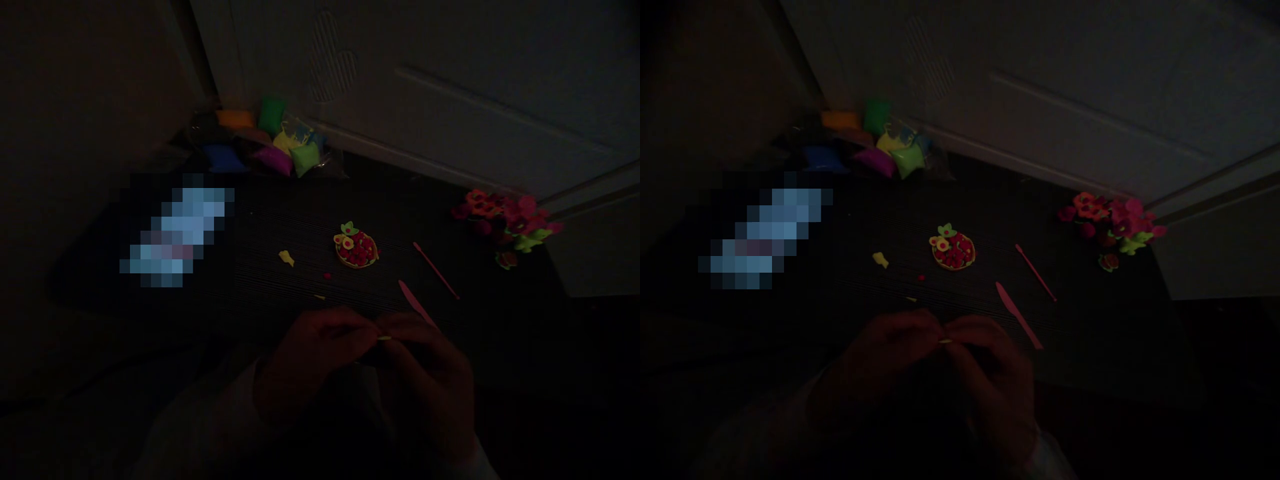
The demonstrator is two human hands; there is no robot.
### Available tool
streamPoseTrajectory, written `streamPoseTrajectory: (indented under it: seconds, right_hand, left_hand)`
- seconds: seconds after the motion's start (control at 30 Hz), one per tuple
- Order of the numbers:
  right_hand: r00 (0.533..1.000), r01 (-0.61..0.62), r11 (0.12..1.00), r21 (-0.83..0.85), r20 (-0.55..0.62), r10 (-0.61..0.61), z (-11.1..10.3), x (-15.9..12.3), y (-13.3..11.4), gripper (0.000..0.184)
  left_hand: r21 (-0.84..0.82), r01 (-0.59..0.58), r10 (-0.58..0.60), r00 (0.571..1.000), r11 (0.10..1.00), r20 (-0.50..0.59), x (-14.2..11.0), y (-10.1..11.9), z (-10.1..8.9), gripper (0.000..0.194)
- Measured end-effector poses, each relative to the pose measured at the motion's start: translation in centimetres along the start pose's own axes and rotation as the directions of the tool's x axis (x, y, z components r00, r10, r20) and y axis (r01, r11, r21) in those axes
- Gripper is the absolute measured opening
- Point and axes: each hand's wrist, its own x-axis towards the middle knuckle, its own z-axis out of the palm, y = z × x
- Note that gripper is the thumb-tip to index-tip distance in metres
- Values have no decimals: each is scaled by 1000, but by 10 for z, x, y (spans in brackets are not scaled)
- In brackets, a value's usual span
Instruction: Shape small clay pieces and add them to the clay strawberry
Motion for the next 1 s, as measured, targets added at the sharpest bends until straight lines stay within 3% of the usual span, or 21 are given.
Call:
streamPoseTrajectory:
  seconds: [0.13, 0.33, 0.63, 0.7, 0.8, 1.0]
  right_hand:
    - [999, 43, 999, -9, 3, -43, 1, -2, -1, 18]
    - [995, 101, 992, -71, -12, -102, 3, -4, -8, 20]
    - [999, 31, 999, -17, -23, -32, 2, -3, -4, 10]
    - [1000, -6, 1000, 19, -31, 6, -2, -2, -3, 9]
    - [993, -84, 996, 29, -79, 86, -9, -2, -1, 7]
    - [968, -192, 981, -2, -167, 189, -14, -2, 0, 9]
  left_hand:
    - [-86, 21, -22, 1000, 996, -2, 3, -4, 1, 5]
    - [-80, 30, -34, 998, 996, -46, 2, -6, 4, 5]
    - [-171, 54, -63, 997, 984, -51, -1, -10, 8, 10]
    - [-101, 42, -45, 999, 994, -31, -4, -9, 5, 15]
    - [142, 16, -13, 1000, 990, -23, -9, -3, -1, 12]
    - [454, -61, 76, 997, 889, -13, -12, 4, -7, 16]
